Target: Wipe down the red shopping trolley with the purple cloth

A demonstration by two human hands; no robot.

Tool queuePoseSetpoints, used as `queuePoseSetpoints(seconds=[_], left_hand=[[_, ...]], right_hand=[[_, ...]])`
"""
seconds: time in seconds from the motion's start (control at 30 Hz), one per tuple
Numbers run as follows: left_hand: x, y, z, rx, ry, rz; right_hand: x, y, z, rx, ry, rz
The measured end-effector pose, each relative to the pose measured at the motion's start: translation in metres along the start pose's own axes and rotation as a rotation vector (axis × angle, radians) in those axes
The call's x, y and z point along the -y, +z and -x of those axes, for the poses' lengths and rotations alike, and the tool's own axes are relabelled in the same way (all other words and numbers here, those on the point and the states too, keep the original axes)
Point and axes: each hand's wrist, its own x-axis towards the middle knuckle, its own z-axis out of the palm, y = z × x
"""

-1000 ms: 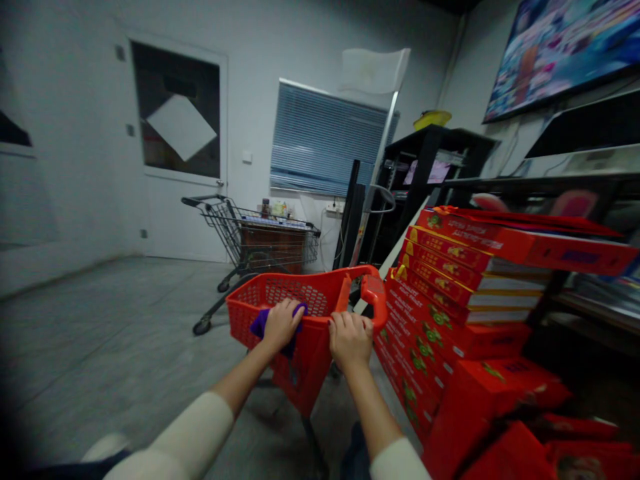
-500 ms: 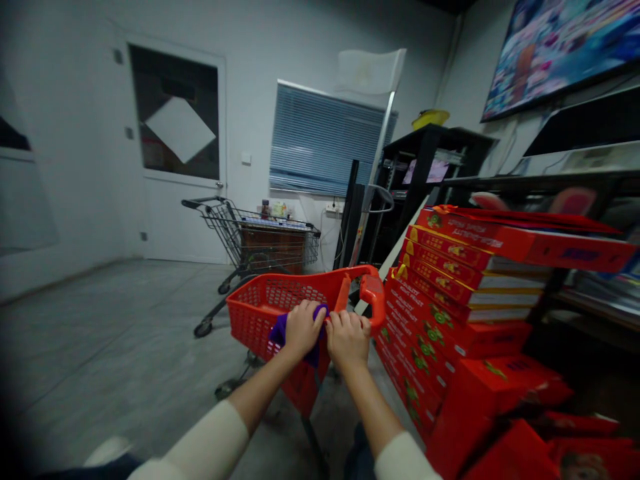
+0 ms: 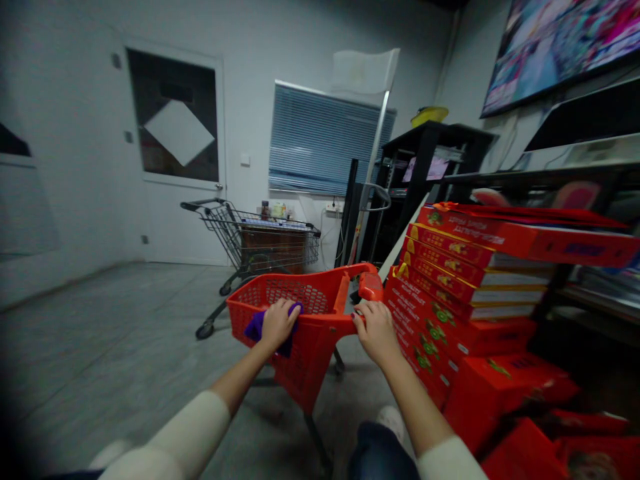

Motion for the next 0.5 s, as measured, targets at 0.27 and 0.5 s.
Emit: queuePoseSetpoints(seconds=[0.27, 0.5], left_hand=[[-0.073, -0.018, 0.019, -0.077, 0.099, 0.181], [-0.004, -0.016, -0.004, 0.023, 0.133, 0.218]], right_hand=[[0.048, 0.008, 0.005, -0.096, 0.088, 0.087], [0.059, 0.0, 0.0, -0.044, 0.049, -0.047]])
